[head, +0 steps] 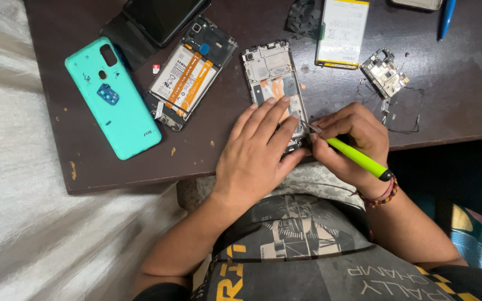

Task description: The person pries along the edge of a disassembled phone frame on a wooden table using a green-handled pry tool, working the tool around the frame to separate components. A teal phone back cover, battery, and other phone parts lie on the table beside the work.

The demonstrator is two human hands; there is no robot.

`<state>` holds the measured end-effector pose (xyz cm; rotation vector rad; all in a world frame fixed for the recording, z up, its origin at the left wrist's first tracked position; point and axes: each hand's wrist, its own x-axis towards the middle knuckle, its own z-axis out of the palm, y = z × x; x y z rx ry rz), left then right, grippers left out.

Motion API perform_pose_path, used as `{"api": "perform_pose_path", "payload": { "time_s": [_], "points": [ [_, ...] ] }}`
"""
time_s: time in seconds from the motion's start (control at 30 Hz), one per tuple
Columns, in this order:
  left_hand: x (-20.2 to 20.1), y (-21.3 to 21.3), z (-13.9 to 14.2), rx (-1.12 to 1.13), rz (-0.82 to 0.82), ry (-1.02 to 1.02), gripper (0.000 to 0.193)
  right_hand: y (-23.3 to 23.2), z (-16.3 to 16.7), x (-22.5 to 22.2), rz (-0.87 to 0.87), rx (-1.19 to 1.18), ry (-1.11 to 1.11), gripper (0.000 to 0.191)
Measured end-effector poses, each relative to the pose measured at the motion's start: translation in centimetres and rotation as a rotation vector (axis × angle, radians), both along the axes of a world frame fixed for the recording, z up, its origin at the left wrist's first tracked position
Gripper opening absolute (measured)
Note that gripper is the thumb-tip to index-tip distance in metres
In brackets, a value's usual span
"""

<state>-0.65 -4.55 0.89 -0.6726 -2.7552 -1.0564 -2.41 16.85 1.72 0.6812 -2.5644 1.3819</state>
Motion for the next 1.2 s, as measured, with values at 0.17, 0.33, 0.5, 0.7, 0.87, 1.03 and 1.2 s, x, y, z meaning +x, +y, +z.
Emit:
{"api": "perform_pose_path", "payload": {
  "time_s": [0.17, 0.33, 0.5, 0.7, 0.87, 1.03, 1.2],
  "points": [
    [0.0, 0.0, 0.1, -0.001, -0.001, 0.000, 0.053, 0.0, 0.1, 0.0, -0.003, 0.014, 0.010, 0.020],
    [-0.1, -0.1, -0.1, 0.016, -0.001, 0.007, 0.054, -0.1, 0.0, -0.1, 0.001, 0.010, 0.010, 0.020],
    [0.1, 0.0, 0.0, 0.017, 0.001, 0.014, 0.054, 0.0, 0.2, 0.0, 0.002, 0.024, 0.019, 0.020],
    [0.2, 0.0, 0.4, 0.022, -0.001, 0.015, 0.052, 0.1, 0.5, 0.2, 0.004, -0.004, 0.008, 0.020],
    [0.5, -0.1, 1.1, 0.047, 0.006, 0.024, 0.049, 0.2, 1.0, 0.3, 0.005, -0.030, -0.008, 0.020],
    [0.7, -0.2, 1.1, 0.100, 0.036, 0.047, 0.048, 0.9, 0.5, 0.5, -0.018, -0.023, -0.015, 0.018],
    [0.9, -0.3, 0.8, 0.108, 0.055, 0.058, 0.047, 1.0, -0.4, 1.1, 0.001, -0.339, -0.276, 0.010]
  ]
}}
